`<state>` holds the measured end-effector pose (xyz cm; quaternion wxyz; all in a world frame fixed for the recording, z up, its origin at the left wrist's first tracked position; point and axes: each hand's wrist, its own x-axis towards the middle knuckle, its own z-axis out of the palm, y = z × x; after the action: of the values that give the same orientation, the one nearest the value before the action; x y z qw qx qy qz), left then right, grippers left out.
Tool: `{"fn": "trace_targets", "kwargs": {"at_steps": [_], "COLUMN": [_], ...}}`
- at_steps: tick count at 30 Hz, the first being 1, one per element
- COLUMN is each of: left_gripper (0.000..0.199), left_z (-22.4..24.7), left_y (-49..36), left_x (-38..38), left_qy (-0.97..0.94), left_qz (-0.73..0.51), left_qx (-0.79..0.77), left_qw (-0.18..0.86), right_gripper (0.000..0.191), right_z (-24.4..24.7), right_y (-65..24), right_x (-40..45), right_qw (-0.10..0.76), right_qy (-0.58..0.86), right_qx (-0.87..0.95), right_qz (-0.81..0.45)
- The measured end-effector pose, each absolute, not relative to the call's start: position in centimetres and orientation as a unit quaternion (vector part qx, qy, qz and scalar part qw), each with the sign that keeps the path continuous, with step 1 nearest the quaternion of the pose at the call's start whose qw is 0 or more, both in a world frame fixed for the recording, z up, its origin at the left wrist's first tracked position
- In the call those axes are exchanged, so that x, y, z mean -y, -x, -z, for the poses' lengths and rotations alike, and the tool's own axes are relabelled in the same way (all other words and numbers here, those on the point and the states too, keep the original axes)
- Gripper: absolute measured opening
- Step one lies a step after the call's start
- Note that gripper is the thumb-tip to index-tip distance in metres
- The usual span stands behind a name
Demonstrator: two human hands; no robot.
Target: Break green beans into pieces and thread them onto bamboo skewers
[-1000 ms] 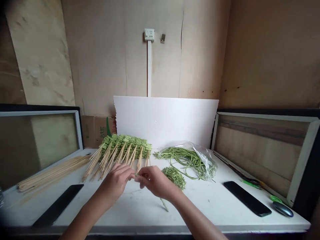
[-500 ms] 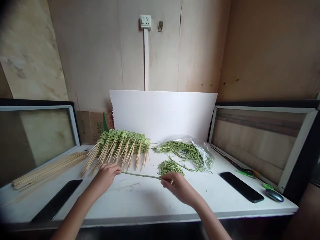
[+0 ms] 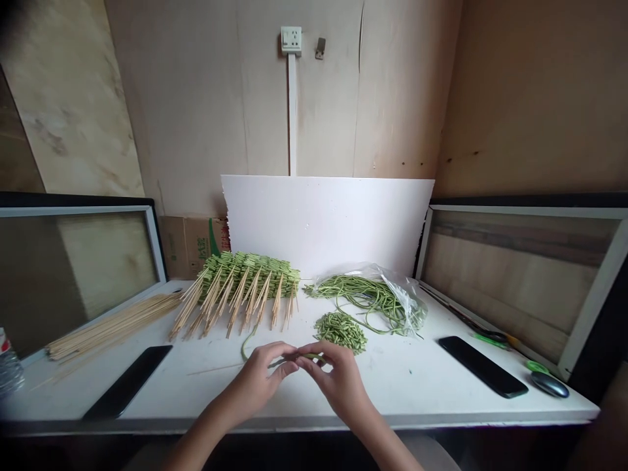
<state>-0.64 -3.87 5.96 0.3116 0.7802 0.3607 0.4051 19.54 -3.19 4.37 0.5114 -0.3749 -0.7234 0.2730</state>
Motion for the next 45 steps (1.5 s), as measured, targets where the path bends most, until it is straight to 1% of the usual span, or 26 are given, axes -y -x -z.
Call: {"fn": "trace_targets", "kwargs": {"at_steps": [3, 7, 10, 12, 15, 17, 19, 21, 24, 28, 32, 34, 36, 39, 42, 45], "left_gripper": [0.02, 0.02, 0.022, 0.022, 0.025, 0.026, 0.023, 0.021, 0.023, 0.025, 0.022, 0.022, 0.027, 0.032, 0.036, 0.039], "left_z": [-5.4, -5.1, -5.3, -5.5, -5.5, -5.4, -5.0, -4.7, -4.3, -3.6, -3.2, -3.3, -3.6, -3.7, -3.1, -2.0], "left_y": [0.8, 1.4, 1.4, 1.3, 0.7, 0.4, 0.2, 0.1, 0.2, 0.3, 0.6, 0.9, 1.1, 1.4, 1.5, 1.6], "left_x": [3.4, 3.0, 3.2, 3.4, 3.8, 3.9, 3.8, 3.7, 3.5, 3.0, 2.2, 2.0, 2.0, 2.0, 1.8, 1.3], "left_qy": [-0.783, -0.796, -0.799, -0.796, -0.779, -0.766, -0.757, -0.757, -0.76, -0.751, -0.729, -0.727, -0.735, -0.743, -0.755, -0.772], "left_qz": [-0.431, -0.441, -0.439, -0.438, -0.434, -0.429, -0.426, -0.427, -0.434, -0.451, -0.459, -0.456, -0.459, -0.456, -0.427, -0.401], "left_qx": [-0.361, -0.357, -0.36, -0.361, -0.366, -0.377, -0.385, -0.379, -0.356, -0.331, -0.35, -0.357, -0.366, -0.398, -0.414, -0.408], "left_qw": [0.266, 0.212, 0.198, 0.211, 0.265, 0.297, 0.312, 0.318, 0.326, 0.351, 0.367, 0.37, 0.341, 0.286, 0.276, 0.278], "right_gripper": [0.021, 0.014, 0.01, 0.008, 0.005, 0.007, 0.012, 0.016, 0.019, 0.02, 0.022, 0.023, 0.025, 0.026, 0.019, 0.008], "right_z": [-4.4, -4.5, -4.7, -4.8, -4.6, -4.3, -3.9, -3.6, -3.4, -3.7, -4.3, -4.1, -3.3, -0.8, 1.6, 2.7], "right_y": [-19.7, -20.1, -20.2, -20.1, -19.7, -19.4, -19.1, -18.8, -18.5, -18.1, -18.2, -18.6, -19.2, -20.3, -21.1, -21.5], "right_x": [3.3, 3.3, 3.2, 3.2, 3.3, 3.4, 3.6, 3.7, 3.9, 4.6, 4.9, 4.3, 3.1, 0.9, -0.5, -0.9], "right_qw": [0.52, 0.515, 0.504, 0.508, 0.505, 0.498, 0.498, 0.503, 0.51, 0.522, 0.532, 0.531, 0.516, 0.464, 0.37, 0.341], "right_qy": [0.377, 0.346, 0.336, 0.34, 0.345, 0.346, 0.35, 0.35, 0.35, 0.361, 0.359, 0.367, 0.402, 0.472, 0.529, 0.563], "right_qx": [0.734, 0.772, 0.788, 0.785, 0.785, 0.79, 0.789, 0.786, 0.779, 0.757, 0.732, 0.729, 0.733, 0.745, 0.76, 0.749], "right_qz": [-0.221, -0.135, -0.105, -0.102, -0.094, -0.086, -0.082, -0.084, -0.102, -0.156, -0.228, -0.227, -0.188, -0.083, -0.078, -0.073]}}
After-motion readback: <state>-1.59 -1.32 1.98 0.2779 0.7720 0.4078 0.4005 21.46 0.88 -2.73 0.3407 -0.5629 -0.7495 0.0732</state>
